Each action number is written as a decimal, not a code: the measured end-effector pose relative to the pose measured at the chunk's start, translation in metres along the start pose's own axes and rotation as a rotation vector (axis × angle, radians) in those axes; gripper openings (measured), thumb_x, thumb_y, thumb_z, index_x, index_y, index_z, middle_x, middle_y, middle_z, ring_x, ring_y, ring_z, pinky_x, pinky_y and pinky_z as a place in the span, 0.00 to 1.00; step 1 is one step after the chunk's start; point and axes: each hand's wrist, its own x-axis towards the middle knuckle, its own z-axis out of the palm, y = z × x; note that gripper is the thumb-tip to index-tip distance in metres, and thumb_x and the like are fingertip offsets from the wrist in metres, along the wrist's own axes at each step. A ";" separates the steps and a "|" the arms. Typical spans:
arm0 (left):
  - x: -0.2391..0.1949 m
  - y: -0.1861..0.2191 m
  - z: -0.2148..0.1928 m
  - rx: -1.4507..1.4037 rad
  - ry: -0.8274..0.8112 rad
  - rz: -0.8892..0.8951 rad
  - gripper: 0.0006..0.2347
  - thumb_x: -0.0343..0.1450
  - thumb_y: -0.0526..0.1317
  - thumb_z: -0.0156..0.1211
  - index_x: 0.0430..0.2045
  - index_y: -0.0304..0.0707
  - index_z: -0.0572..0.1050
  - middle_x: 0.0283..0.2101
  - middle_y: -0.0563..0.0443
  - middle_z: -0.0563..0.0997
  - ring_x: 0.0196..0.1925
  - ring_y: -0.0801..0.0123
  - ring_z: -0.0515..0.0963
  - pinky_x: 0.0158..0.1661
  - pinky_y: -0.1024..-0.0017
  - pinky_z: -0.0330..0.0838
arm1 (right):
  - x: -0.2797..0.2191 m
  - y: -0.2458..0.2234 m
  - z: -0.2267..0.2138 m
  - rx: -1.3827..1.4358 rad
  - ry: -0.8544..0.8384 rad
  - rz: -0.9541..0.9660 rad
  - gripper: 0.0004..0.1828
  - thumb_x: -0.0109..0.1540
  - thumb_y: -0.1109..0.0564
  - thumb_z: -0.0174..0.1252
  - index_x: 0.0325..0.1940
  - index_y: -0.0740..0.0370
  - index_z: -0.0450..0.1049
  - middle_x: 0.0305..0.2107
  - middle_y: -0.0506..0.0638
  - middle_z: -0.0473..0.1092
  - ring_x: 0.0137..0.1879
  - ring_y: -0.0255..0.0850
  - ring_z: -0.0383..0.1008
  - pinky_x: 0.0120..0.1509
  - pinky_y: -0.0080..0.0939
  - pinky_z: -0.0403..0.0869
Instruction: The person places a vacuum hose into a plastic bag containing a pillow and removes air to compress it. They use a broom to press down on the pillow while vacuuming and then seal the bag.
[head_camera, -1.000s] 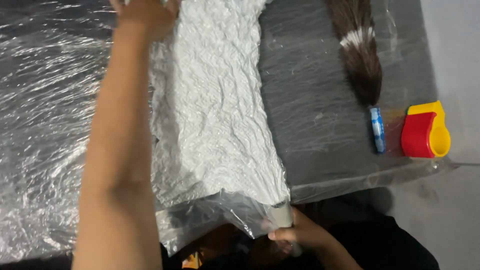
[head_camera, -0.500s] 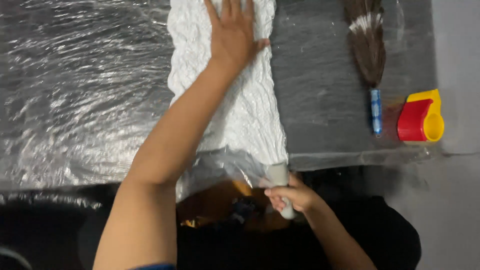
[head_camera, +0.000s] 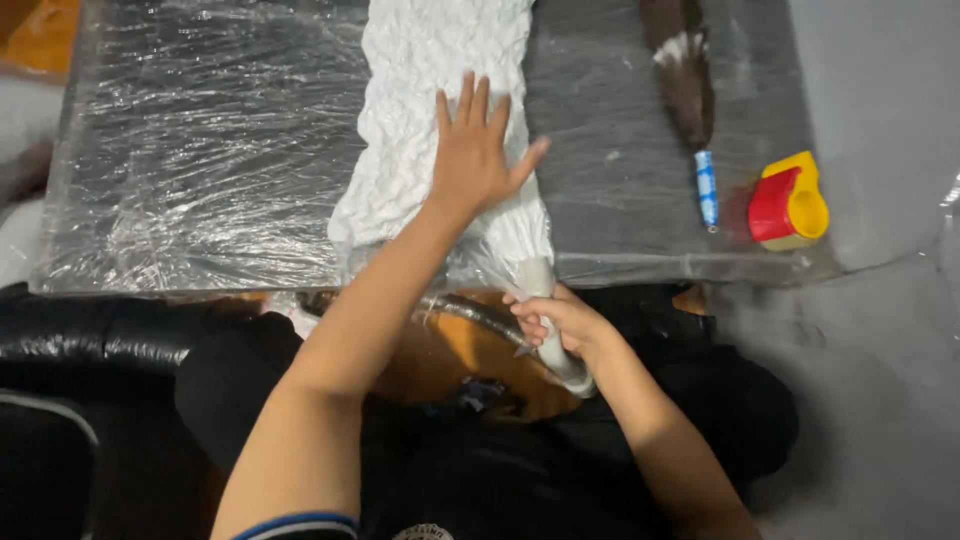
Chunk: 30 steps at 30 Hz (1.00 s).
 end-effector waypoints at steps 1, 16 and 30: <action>-0.014 -0.001 -0.002 0.031 -0.015 0.075 0.35 0.77 0.65 0.39 0.60 0.27 0.72 0.68 0.26 0.65 0.74 0.39 0.53 0.68 0.32 0.41 | -0.001 0.002 0.002 -0.003 0.037 -0.001 0.15 0.58 0.67 0.57 0.49 0.72 0.71 0.12 0.47 0.56 0.15 0.32 0.55 0.21 0.35 0.59; -0.173 0.084 -0.072 -0.448 0.049 -0.356 0.15 0.73 0.49 0.59 0.43 0.39 0.70 0.39 0.43 0.75 0.44 0.44 0.80 0.44 0.54 0.72 | 0.025 0.035 -0.019 0.011 0.050 -0.115 0.08 0.55 0.65 0.62 0.33 0.65 0.69 0.15 0.48 0.59 0.15 0.36 0.60 0.19 0.42 0.66; -0.232 0.141 -0.029 -1.259 -0.457 -1.080 0.30 0.70 0.64 0.63 0.49 0.34 0.71 0.46 0.33 0.80 0.52 0.49 0.82 0.46 0.58 0.77 | 0.005 0.009 0.028 0.006 0.114 -0.137 0.19 0.57 0.60 0.65 0.18 0.63 0.63 0.09 0.49 0.55 0.15 0.39 0.61 0.22 0.40 0.67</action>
